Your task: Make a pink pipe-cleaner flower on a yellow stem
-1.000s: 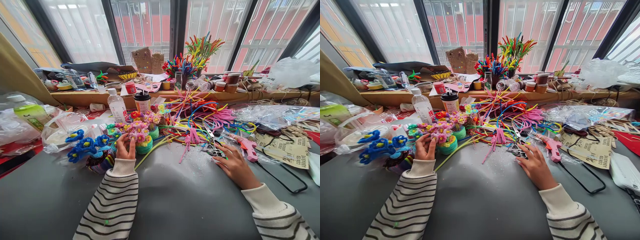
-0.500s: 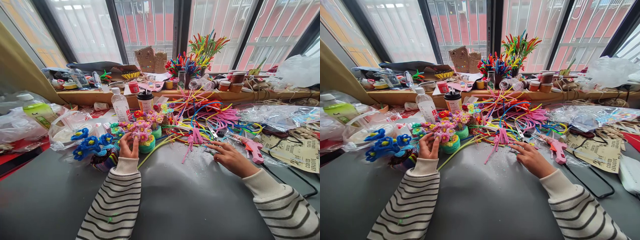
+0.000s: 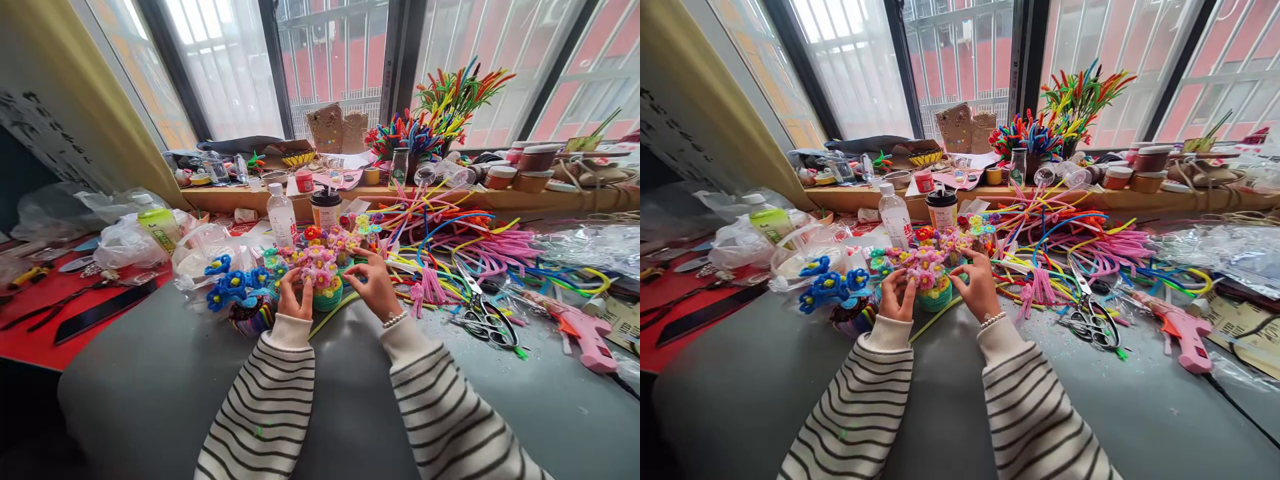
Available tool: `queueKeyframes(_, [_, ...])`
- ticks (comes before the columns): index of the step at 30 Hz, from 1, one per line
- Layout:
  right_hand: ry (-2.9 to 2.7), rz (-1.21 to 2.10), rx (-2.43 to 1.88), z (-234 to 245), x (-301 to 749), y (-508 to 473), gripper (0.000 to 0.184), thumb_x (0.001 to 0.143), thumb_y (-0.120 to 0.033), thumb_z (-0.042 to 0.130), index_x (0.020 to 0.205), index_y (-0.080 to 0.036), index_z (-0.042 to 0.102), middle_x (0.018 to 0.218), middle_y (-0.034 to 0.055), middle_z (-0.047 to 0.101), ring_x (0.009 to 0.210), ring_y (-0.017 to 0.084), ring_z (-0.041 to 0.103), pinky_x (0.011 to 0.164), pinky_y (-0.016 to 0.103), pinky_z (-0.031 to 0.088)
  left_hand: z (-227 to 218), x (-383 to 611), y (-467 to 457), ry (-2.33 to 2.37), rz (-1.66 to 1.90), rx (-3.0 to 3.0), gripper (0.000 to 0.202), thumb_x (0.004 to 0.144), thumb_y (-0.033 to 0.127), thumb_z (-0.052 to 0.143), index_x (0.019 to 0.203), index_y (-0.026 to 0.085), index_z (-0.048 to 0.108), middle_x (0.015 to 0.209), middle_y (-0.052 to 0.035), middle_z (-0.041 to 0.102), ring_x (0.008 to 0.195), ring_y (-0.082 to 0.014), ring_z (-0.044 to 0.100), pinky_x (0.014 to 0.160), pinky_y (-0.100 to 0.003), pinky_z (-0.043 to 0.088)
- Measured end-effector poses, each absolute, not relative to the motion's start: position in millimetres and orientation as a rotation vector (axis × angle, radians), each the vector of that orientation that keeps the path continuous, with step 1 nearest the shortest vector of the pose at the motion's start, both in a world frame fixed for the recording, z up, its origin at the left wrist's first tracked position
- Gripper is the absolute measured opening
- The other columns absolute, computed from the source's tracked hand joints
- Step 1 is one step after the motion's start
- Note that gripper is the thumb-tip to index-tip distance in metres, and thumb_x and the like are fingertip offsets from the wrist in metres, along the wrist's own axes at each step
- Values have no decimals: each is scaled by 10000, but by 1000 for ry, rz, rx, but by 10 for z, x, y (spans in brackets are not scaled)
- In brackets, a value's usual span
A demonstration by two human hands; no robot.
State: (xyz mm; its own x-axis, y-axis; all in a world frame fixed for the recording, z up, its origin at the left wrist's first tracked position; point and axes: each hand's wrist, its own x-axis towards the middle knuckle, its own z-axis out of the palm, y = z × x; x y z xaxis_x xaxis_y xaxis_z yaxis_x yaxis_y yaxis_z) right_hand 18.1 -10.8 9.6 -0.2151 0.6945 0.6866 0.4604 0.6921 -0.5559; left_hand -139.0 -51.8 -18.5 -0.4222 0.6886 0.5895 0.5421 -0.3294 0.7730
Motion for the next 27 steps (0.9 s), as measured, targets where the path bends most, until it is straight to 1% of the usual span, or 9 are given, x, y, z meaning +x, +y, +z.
queueKeyframes(2, [-1776, 272, -976, 8, 28, -66, 113, 703, -249, 520, 661, -192, 607, 1062, 73, 481, 1005, 242, 392, 856, 433, 303, -193, -1380, -515, 1748, 1894, 1606, 359, 706, 332, 469, 1014, 160, 404, 902, -93, 507, 715, -136, 534, 682, -310, 447])
queueKeyframes(6, [-1811, 171, -1048, -74, -42, -81, 114, 709, -216, 502, 684, -178, 607, 1111, 78, 431, 1039, 248, 348, 872, 419, 287, -196, -1360, -511, 1740, 1936, 1589, 343, 709, 336, 461, 996, 154, 416, 898, -95, 511, 725, -141, 536, 674, -304, 448])
queueKeyframes(11, [-1847, 73, -1008, -40, -45, -115, 109, 704, -200, 504, 681, -196, 610, 1143, 37, 391, 1029, 248, 333, 855, 391, 313, -199, -1361, -517, 1750, 1934, 1585, 364, 717, 366, 443, 1006, 147, 419, 894, -99, 514, 710, -142, 543, 672, -309, 451])
queueKeyframes(16, [-1829, 90, -992, -75, -69, -90, 109, 694, -211, 515, 686, -197, 623, 1109, 38, 410, 955, 246, 359, 815, 390, 330, -222, -1376, -511, 1719, 1939, 1587, 371, 730, 390, 412, 1012, 148, 416, 909, -110, 516, 748, -152, 540, 684, -308, 445])
queueKeyframes(22, [-1855, 133, -1010, -100, -61, -62, 151, 706, -198, 490, 726, -182, 639, 1091, 50, 439, 906, 225, 373, 786, 357, 337, -223, -1374, -512, 1717, 1943, 1568, 392, 724, 407, 416, 1014, 144, 414, 901, -102, 511, 700, -131, 538, 667, -293, 443])
queueKeyframes(27, [-1842, 153, -1039, -84, -58, -70, 170, 715, -199, 476, 746, -180, 641, 1064, 64, 464, 854, 207, 415, 775, 357, 335, -213, -1361, -525, 1710, 1964, 1548, 392, 722, 403, 422, 1014, 142, 415, 891, -93, 506, 679, -117, 543, 663, -273, 441])
